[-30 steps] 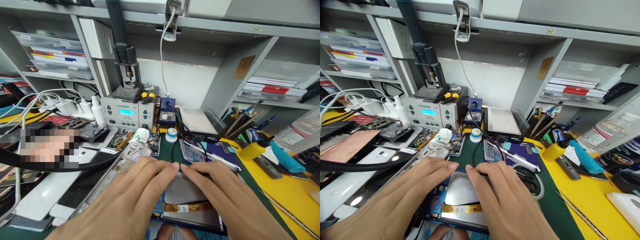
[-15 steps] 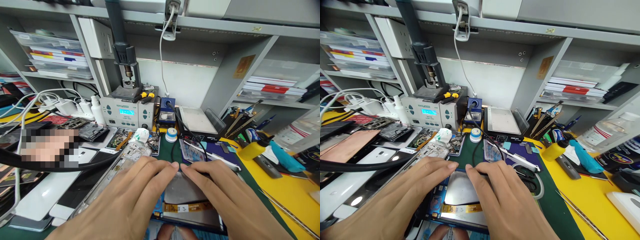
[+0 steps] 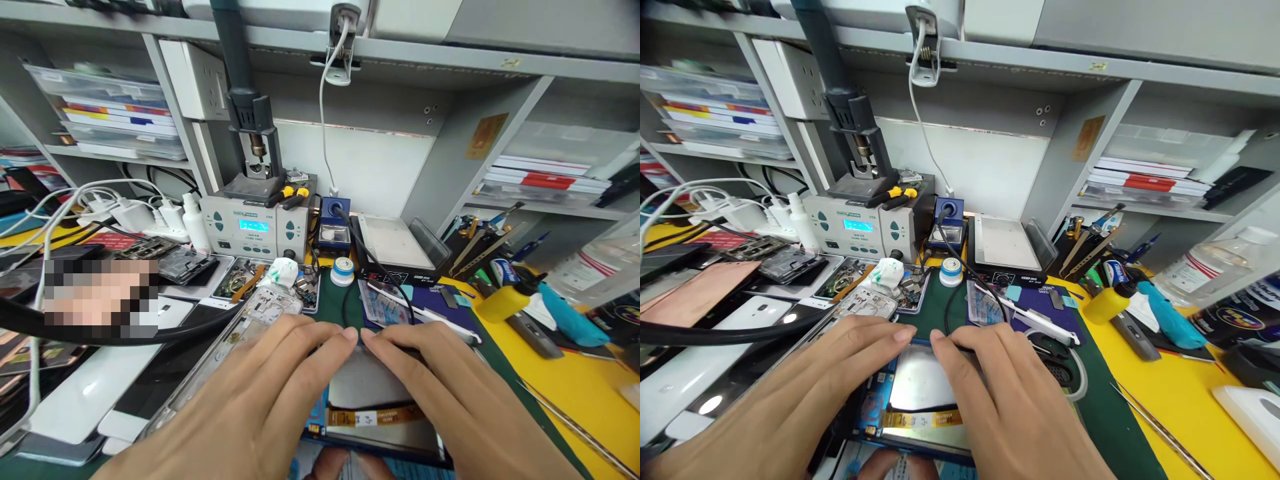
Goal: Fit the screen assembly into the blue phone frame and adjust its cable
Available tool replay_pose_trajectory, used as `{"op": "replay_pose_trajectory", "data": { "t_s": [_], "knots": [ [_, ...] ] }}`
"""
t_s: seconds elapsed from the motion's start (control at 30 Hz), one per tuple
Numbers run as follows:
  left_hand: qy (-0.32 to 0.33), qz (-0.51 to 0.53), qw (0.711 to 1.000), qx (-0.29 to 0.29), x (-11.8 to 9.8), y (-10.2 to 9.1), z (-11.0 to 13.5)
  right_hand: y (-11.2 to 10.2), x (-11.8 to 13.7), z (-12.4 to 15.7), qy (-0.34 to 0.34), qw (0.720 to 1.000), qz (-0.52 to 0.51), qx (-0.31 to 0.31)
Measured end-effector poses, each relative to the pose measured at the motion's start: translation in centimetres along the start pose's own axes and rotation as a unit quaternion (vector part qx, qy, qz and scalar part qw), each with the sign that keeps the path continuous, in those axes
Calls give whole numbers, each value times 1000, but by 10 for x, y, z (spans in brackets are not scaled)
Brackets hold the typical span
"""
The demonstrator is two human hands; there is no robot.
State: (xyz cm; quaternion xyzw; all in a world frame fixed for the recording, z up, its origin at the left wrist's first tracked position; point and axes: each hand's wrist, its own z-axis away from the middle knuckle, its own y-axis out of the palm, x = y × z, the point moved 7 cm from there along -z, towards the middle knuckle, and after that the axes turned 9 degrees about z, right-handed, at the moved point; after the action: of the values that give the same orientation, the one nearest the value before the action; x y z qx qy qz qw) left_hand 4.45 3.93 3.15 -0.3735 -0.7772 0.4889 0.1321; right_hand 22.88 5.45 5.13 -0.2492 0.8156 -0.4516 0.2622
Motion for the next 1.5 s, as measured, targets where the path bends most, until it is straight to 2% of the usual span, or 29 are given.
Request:
{"op": "replay_pose_trajectory", "data": {
  "t_s": [0.2,0.43,0.6,0.8,0.87,1.0,1.17,1.3,1.5],
  "knots": [
    [0,6,1000,30,1,-1,-4,-2,1,-1,-41,998,35,-15],
    [-16,18,999,48,2,4,-3,-1,0,2,-58,996,63,-13],
    [15,14,999,31,0,4,-1,0,2,3,-53,997,56,-25],
    [1,4,1000,29,2,5,2,-2,2,0,-35,998,45,-23],
    [-14,15,1000,12,3,4,1,-3,3,0,-32,998,42,-18],
    [-45,27,998,-25,3,-2,-11,-2,4,-1,-34,998,46,-20],
    [-51,25,998,-38,0,-7,-25,-2,5,-3,-41,997,53,-26],
    [-41,22,999,-24,1,-2,-13,-1,4,-2,-40,998,49,-23],
    [-9,11,1000,26,2,5,4,0,4,-1,-38,998,45,-25]
  ]
}}
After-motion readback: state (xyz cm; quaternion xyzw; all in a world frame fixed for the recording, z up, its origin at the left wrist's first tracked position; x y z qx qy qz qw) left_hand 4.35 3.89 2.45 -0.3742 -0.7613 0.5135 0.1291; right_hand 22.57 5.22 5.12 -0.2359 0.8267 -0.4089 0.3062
